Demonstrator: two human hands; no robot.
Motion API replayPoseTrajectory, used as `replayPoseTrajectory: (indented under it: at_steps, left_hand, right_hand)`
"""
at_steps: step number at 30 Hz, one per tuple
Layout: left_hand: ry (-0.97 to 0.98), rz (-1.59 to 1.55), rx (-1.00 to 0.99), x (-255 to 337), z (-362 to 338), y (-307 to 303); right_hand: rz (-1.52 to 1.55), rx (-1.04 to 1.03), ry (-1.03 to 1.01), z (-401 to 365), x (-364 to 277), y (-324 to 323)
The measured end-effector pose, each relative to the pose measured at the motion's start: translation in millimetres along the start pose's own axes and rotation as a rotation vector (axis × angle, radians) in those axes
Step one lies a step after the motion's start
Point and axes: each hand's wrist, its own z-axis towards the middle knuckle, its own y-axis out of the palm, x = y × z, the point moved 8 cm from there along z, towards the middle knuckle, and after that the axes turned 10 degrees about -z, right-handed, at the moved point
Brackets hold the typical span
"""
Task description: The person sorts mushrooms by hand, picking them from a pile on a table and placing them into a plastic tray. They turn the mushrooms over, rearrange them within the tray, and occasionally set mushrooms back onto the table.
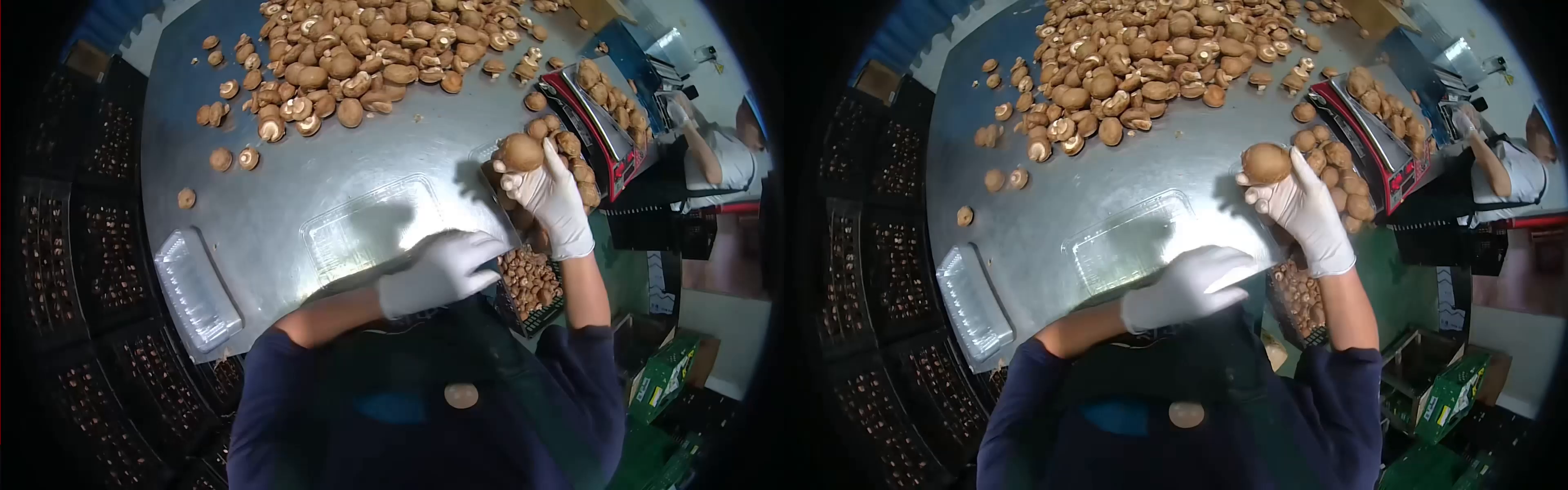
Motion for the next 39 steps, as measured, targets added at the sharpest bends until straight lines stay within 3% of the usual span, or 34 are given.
replayPoseTrajectory:
  at_steps: [1, 2, 3, 4, 5, 7, 8, 9, 15, 17, 18, 21, 22, 24, 27, 29, 31, 32, 33, 35, 36, 37, 39]
  left_hand:
    - [-0.015, 0.154, 0.049, -14.8, -17.3, -9.8]
    - [-0.178, 0.067, 0.137, -27.1, -30.0, -36.6]
    - [-0.201, 0.251, 0.298, -31.6, -55.8, -59.9]
    - [-0.299, 0.343, 0.288, -31.8, -69.5, -85.6]
    - [-0.381, 0.448, 0.4, -35.4, -87.3, -109.3]
    - [-0.483, 0.736, 0.535, -37.5, -126.2, -139.0]
    - [-0.553, 0.774, 0.572, -40.5, -143.4, -146.6]
    - [-0.619, 0.812, 0.608, -42.5, -159.7, -152.7]
    - [-0.681, 0.804, 0.686, -54.2, -197.5, -140.4]
    - [-0.656, 0.715, 0.742, -57.2, -206.3, -143.5]
    - [-0.608, 0.613, 0.777, -58.5, -209.6, -148.4]
    - [-0.6, 0.612, 0.919, -60.2, -223.8, -193.7]
    - [-0.677, 0.65, 1.027, -57.9, -225.5, -216.5]
    - [-0.611, 0.867, 1.15, -63.8, -231.7, -263.5]
    - [-0.811, 1.034, 1.299, -94.0, -253.7, -341.3]
    - [-1.062, 1.044, 1.409, -108.1, -270.7, -381.9]
    - [-1.157, 0.939, 1.482, -117.9, -278.3, -402.6]
    - [-1.259, 0.832, 1.547, -126.3, -283.2, -406.3]
    - [-1.246, 0.825, 1.548, -131.9, -277.7, -407.4]
    - [-0.846, 0.731, 1.408, -144.4, -242.4, -405.5]
    - [-0.627, 0.559, 1.398, -161.6, -224.9, -398.9]
    - [-0.484, 0.608, 1.3, -165.3, -200.6, -385.0]
    - [-0.45, 0.327, 1.29, -184.6, -164.1, -360.1]
  right_hand:
    - [0.003, -0.012, 0.009, -2.8, 5.4, 4.3]
    - [-0.118, 0.075, -0.023, -4.2, 10.4, 3.9]
    - [-0.237, 0.155, -0.053, -3.5, 16.3, 6.0]
    - [-0.318, 0.173, -0.03, -0.3, 25.9, 14.9]
    - [-0.53, 0.185, -0.016, 4.4, 33.1, 31.2]
    - [-0.786, 0.163, -0.174, 19.9, 47.5, 59.6]
    - [-0.775, 0.119, -0.158, 29.0, 60.7, 68.2]
    - [-0.957, 0.102, -0.233, 37.7, 66.2, 78.0]
    - [-1.042, 0.004, -0.19, 74.8, 124.9, 109.2]
    - [-0.964, -0.068, 0.004, 81.1, 159.2, 111.7]
    - [-1.157, -0.17, -0.167, 84.5, 166.8, 118.7]
    - [-1.243, -0.216, 0.019, 82.2, 197.1, 125.9]
    - [-1.244, -0.232, 0.013, 83.9, 204.7, 126.5]
    - [-1.32, -0.264, -0.134, 84.6, 207.6, 134.3]
    - [-1.376, -0.221, -0.206, 78.9, 199.2, 143.5]
    - [-1.443, -0.259, -0.273, 73.3, 179.3, 159.6]
    - [-1.472, -0.226, -0.169, 74.9, 171.0, 155.1]
    - [-1.621, -0.207, -0.307, 81.3, 157.6, 155.4]
    - [-1.512, -0.149, -0.191, 94.7, 147.3, 144.0]
    - [-1.472, 0.028, -0.492, 123.2, 98.1, 132.0]
    - [-1.596, 0.133, -0.598, 142.3, 74.7, 118.4]
    - [-1.717, 0.242, -0.706, 161.8, 52.7, 105.5]
    - [-1.886, 0.401, -0.764, 199.8, 23.1, 86.2]
